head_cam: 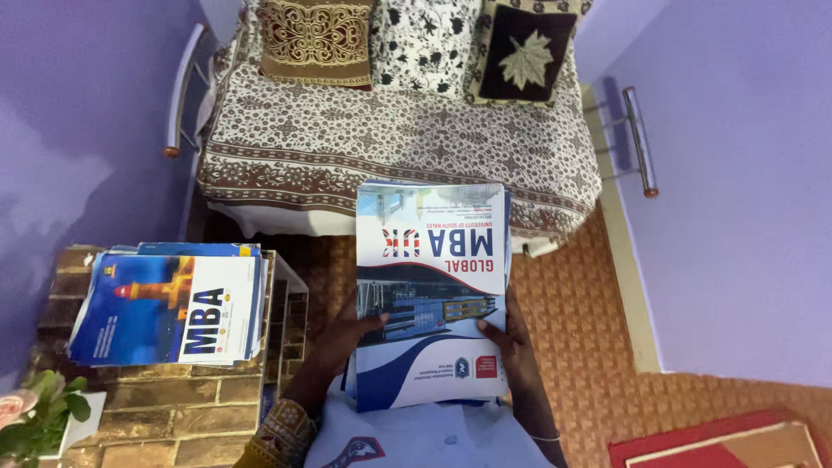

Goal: The person picks up several papers and pamphlets from the floor, gathers them into a stack, and places the stack into a wooden shelf. Then, the person picks up more papers from the floor and gathers them into another stack. Finally, the person picks up a pencil from the floor and places it into a small cup.

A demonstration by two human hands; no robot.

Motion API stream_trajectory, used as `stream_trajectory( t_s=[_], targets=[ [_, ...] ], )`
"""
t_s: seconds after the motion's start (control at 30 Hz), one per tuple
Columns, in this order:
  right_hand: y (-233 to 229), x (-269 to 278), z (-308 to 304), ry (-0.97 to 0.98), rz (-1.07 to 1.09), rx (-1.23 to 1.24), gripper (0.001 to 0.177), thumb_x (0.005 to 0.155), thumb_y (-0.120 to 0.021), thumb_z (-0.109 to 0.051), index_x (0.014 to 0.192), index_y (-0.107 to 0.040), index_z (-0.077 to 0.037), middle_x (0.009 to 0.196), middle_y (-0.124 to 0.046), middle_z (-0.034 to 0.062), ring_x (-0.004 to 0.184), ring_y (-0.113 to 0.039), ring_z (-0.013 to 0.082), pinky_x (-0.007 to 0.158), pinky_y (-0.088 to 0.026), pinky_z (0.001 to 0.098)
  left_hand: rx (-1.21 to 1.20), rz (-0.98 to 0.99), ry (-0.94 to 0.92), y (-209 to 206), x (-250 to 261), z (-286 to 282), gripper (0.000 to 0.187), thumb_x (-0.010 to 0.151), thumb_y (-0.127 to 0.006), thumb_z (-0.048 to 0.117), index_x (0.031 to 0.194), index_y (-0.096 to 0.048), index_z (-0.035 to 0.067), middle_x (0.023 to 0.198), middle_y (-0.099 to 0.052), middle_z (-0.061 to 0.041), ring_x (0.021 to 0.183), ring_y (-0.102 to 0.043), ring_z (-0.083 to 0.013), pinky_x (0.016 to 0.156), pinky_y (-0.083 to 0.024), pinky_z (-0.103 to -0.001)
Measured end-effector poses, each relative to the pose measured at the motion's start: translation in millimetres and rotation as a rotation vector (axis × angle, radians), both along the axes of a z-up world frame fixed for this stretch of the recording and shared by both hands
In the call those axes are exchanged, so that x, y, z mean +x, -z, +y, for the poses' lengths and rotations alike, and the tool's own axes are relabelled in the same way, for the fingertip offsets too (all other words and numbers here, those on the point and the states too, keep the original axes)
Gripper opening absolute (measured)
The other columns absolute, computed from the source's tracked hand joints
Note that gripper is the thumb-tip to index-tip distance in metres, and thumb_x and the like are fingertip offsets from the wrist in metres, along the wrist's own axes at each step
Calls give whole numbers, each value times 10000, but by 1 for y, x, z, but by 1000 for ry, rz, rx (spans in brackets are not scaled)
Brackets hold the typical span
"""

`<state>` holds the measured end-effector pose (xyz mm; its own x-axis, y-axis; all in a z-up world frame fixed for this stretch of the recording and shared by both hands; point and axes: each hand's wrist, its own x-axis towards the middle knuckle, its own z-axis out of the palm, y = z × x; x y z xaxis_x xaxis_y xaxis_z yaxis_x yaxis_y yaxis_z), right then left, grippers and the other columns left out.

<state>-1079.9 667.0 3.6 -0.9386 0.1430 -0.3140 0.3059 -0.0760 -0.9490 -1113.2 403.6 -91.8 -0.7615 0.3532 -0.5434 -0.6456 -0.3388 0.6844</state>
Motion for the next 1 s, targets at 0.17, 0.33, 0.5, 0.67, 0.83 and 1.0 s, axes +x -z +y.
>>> stream_trajectory(
  t_s=[0.17, 0.33, 0.5, 0.67, 0.83, 1.0],
  targets=[
    [22, -93, 22, -325, 72, -2, 819, 898, -638, -49, 1619, -248, -43, 1441, -564, 146, 1267, -547, 197, 1017, -457, 305, -19, 60, -246, -7, -30, 6, 861, 822, -686, 62, 1567, -259, 123, 1350, -644, -175, 1225, -633, -276, 1034, -516, -409],
    [23, -192, 18, -648, 67, 38, 838, 884, -662, -66, 1608, -243, -31, 1467, -531, 140, 1306, -520, 193, 1060, -434, 329, 42, 69, -590, -1, -44, 22, 818, 766, -711, 42, 1489, -333, 102, 1296, -635, -176, 1173, -641, -257, 989, -527, -383],
    [4, -267, 6, -924, -21, -61, 821, 866, -648, -106, 1594, -278, -23, 1454, -548, 182, 1314, -532, 246, 1080, -426, 370, 135, -247, -752, 18, -46, 57, 440, 873, -738, 171, 1225, -685, -87, 1121, -760, -195, 981, -717, -272, 871, -561, -355],
    [14, -308, -8, -1198, -111, -164, 846, 846, -671, -124, 1578, -260, -19, 1449, -533, 222, 1326, -511, 277, 1093, -415, 411, 13, -224, -997, 16, -41, 96, 387, 858, -764, 138, 1176, -722, -79, 1065, -749, -193, 893, -674, -266, 820, -538, -374],
    [62, -336, -28, -1451, -69, -123, 894, 827, -700, -141, 1604, -283, 12, 1526, -488, 235, 1392, -456, 277, 1139, -351, 394, -62, -73, -1304, -8, -21, 137, 662, 815, -717, 67, 1429, -471, 60, 1244, -687, -125, 1118, -649, -216, 995, -511, -345],
    [93, -342, -66, -1754, -83, -38, 938, 810, -708, -123, 1602, -220, 1, 1544, -464, 197, 1417, -429, 263, 1156, -326, 380, -181, -105, -1583, -23, -4, 189, 776, 818, -716, 50, 1511, -371, 98, 1340, -645, -85, 1203, -617, -178, 1034, -473, -317]
  ],
)
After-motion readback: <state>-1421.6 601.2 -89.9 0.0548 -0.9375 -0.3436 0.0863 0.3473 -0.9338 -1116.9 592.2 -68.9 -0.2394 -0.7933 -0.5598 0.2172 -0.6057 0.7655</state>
